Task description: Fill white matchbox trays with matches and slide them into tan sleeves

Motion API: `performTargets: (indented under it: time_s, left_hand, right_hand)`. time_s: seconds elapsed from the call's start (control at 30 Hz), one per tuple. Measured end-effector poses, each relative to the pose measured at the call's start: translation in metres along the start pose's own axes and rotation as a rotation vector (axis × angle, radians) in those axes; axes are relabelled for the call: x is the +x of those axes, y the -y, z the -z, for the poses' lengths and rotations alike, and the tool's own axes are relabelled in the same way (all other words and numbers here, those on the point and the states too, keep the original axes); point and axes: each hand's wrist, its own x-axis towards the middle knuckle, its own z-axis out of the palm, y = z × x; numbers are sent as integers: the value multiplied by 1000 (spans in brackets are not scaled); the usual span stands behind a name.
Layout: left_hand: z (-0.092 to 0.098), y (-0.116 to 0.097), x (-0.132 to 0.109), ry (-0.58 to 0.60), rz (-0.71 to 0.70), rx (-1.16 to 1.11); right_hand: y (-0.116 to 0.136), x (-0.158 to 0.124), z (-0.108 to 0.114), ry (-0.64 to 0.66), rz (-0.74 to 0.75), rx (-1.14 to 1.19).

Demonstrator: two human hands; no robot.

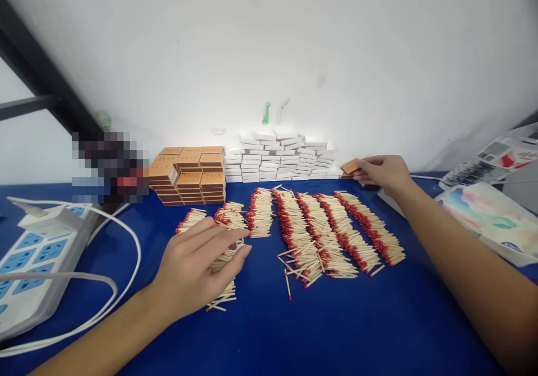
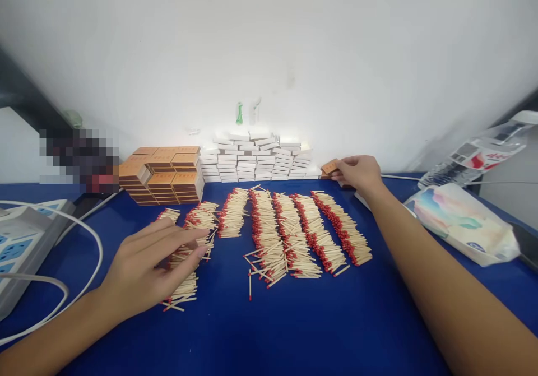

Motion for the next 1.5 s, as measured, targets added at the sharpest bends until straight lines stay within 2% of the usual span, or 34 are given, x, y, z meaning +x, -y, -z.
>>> performTargets:
  time_s: [0.17,0.3,0.5,0.67,0.8,1.0,1.17,1.3,1.4,1.5]
  left_hand:
    - [4,-2,3,-39,-25,67]
    - [5,-2,4,-28,-31,76]
    - [5,-3,6,-47,-65,77]
    - [3,-1,5,-43,-68,51]
    - [3,0,3,-40,-61,55]
    - [1,0,2,-33,-55,46]
    - [0,0,2,-31,-58,35]
    - [2,-1,3,-33,-67,42]
    - [3,-1,2,-24,-62,43]
    - [2,-1,1,-14,-68,39]
  right_hand:
    - [-10,9,4,-73,106,-219]
    - [-18,14,2,-59,212,-335]
    - [-30,29,1,-114,378,-541]
    - [-37,34,-3,-96,556,-611]
    - [-41,32,-14,-24,714,-621]
    - [-45,36,-24,27,802,-632]
    - [-36,34,-19,18,798,-632]
    - [-20,21,-2,22,778,-655]
    - [2,-1,15,-13,753,-673]
    - [28,-45,18,23,749,-663]
